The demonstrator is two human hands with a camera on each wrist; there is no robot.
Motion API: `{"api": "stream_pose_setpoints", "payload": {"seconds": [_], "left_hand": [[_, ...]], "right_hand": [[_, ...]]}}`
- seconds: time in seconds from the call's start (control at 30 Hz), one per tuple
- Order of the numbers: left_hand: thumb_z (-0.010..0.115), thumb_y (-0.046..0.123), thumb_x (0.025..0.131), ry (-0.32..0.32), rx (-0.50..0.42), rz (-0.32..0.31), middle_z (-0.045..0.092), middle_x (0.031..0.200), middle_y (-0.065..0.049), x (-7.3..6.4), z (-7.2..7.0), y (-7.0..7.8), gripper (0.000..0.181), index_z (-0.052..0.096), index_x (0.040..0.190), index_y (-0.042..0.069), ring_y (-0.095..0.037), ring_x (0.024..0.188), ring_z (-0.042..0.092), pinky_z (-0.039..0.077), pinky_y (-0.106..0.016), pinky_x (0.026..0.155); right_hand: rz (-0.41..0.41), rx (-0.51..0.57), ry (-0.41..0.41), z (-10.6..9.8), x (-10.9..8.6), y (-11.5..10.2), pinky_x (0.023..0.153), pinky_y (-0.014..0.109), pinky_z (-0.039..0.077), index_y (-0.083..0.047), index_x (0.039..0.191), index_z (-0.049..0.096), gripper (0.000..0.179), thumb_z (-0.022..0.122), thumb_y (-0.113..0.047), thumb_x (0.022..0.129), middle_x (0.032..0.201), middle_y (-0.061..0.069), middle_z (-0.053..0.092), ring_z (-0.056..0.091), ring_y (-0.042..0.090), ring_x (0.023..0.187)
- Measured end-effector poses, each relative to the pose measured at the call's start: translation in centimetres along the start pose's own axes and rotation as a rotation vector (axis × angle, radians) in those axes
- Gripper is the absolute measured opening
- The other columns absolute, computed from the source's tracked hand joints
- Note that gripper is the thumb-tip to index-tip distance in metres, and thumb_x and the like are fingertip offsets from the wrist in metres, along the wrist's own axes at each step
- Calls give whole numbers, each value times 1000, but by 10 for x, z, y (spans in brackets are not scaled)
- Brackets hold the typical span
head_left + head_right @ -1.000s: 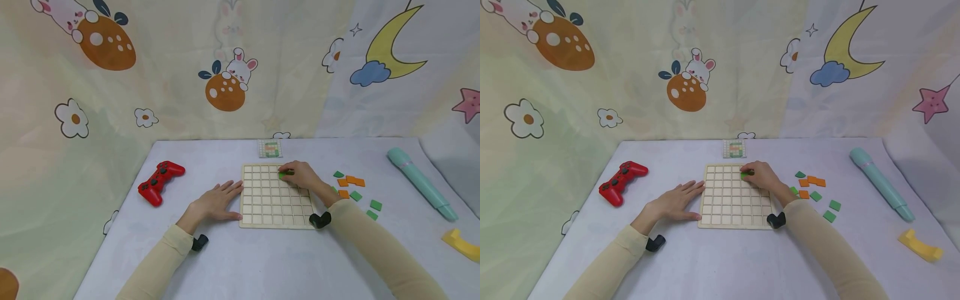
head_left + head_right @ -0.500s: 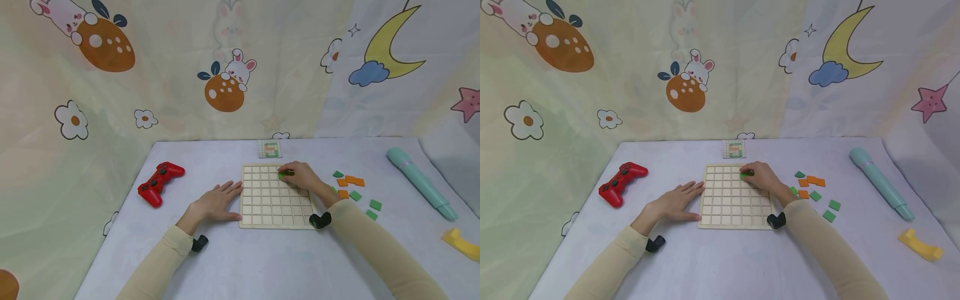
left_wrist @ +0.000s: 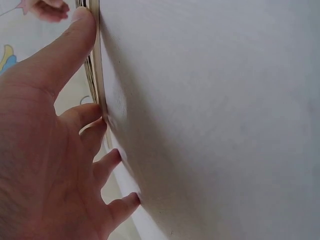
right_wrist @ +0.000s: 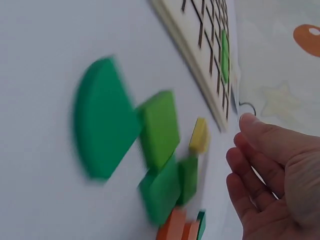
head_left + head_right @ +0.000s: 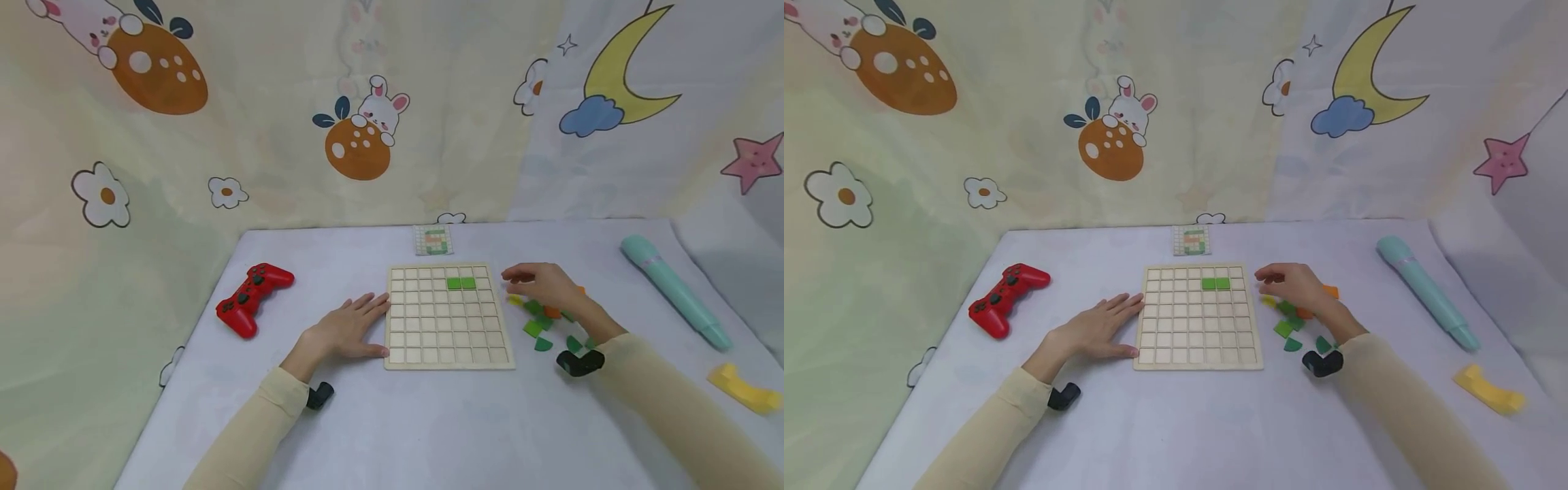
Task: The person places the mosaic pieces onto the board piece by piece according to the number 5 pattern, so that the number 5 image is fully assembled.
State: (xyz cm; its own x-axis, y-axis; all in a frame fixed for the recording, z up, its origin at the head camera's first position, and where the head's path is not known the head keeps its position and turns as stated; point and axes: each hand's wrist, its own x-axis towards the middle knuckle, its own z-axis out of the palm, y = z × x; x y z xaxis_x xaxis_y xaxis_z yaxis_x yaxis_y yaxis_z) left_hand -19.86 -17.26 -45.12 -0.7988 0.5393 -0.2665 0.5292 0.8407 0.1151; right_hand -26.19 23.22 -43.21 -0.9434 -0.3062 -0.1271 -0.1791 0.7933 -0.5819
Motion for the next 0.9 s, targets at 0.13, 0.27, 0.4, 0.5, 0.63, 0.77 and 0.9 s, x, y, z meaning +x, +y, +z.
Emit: {"api": "stream_pose_setpoints", "payload": {"seconds": [0.13,0.27,0.4,0.5,0.63,0.77,0.9], "left_hand": [[53,70,85,6,-21,6,12,164,5,-2,-1,-2,95,16,157,20,-24,152,13,23,-53,119],[53,69,85,10,-33,9,12,164,5,-3,-1,-2,94,16,157,20,-24,152,12,23,-54,119],[53,69,85,8,-31,12,11,164,5,0,0,-1,94,16,157,21,-24,152,12,23,-54,119],[53,69,85,10,-29,10,12,164,5,0,0,-1,94,17,157,21,-24,152,13,23,-53,119],[52,71,85,3,-15,4,10,165,6,1,1,-2,95,15,157,22,-23,152,11,23,-52,119],[52,71,85,6,-23,11,11,165,5,0,0,-1,95,15,157,21,-24,152,12,23,-53,119],[53,70,85,11,-35,23,13,164,3,-1,-2,0,95,17,157,19,-26,151,14,24,-54,118]], "right_hand": [[38,-23,-18,-8,-18,11,98,51,47,-9,125,64,38,66,-27,92,126,15,65,57,32,115],[24,-42,-14,-10,-32,23,93,47,49,-11,123,66,38,70,-28,89,125,15,66,60,31,113],[-21,-83,11,-6,-39,34,89,43,53,-9,119,68,34,71,-22,87,122,16,67,64,32,110],[-48,-95,21,-2,-39,36,90,46,54,-6,118,68,33,72,-17,87,121,17,67,63,35,111],[-88,-100,42,0,-38,38,90,48,53,-4,117,68,32,72,-14,86,120,18,68,63,36,112],[-110,-115,64,2,-37,39,89,48,53,-5,115,69,30,71,-13,86,118,17,69,63,36,111],[-109,-133,86,5,-36,39,88,48,53,-5,114,70,29,72,-16,87,116,16,70,64,36,109]]}}
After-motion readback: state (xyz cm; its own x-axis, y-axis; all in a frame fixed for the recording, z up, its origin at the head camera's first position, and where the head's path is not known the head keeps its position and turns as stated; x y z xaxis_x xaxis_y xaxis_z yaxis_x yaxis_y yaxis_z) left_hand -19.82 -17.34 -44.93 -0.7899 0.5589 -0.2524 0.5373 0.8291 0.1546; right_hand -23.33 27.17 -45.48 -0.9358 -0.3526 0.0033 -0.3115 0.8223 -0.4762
